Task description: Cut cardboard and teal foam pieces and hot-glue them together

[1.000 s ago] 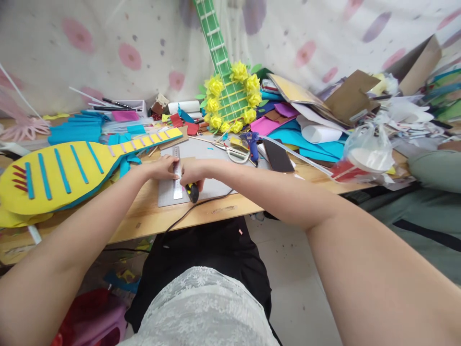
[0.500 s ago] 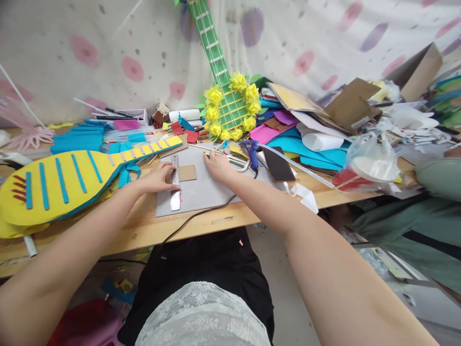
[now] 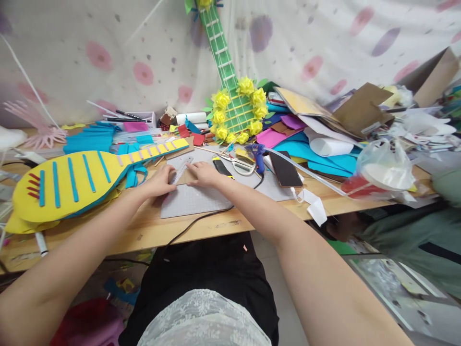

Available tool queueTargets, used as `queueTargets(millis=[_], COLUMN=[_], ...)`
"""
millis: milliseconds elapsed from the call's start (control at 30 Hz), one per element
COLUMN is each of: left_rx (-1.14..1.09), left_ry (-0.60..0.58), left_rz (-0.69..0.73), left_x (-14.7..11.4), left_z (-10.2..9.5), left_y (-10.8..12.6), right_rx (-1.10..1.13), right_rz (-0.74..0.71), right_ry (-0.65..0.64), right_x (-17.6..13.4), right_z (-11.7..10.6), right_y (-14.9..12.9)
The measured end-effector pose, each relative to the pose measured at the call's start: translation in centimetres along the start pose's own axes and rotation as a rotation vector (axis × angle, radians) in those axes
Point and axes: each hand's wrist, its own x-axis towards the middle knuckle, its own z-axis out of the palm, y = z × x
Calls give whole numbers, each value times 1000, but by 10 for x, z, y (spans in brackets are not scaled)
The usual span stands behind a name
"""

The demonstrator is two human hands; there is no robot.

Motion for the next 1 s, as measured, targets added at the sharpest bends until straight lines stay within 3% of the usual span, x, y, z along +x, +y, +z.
queueTargets(millis=[300, 533, 633, 700, 767, 867, 1000], left_rx=[14, 43, 68, 37, 14, 49, 105], left_ry=[112, 272, 307, 268, 150, 53, 38], left_rz=[80, -204, -152, 44, 233, 245, 201], left_x=[-5, -2, 1, 3, 7, 14, 20], left_z=[4, -8, -10, -8, -4, 1, 0], left_y=[-1, -8, -4, 5, 16, 31, 37], right_rx=[3, 97, 123, 133, 137, 121, 78], right_rz=[75, 52, 20, -6, -40, -84, -119], right_ry=[87, 58, 96, 125, 140, 140, 132], right_x=[-6, -17, -19, -18, -17, -16, -17], right_z=[-9, -26, -28, -29, -29, -30, -33], right_y=[3, 11, 16, 19, 20, 23, 25])
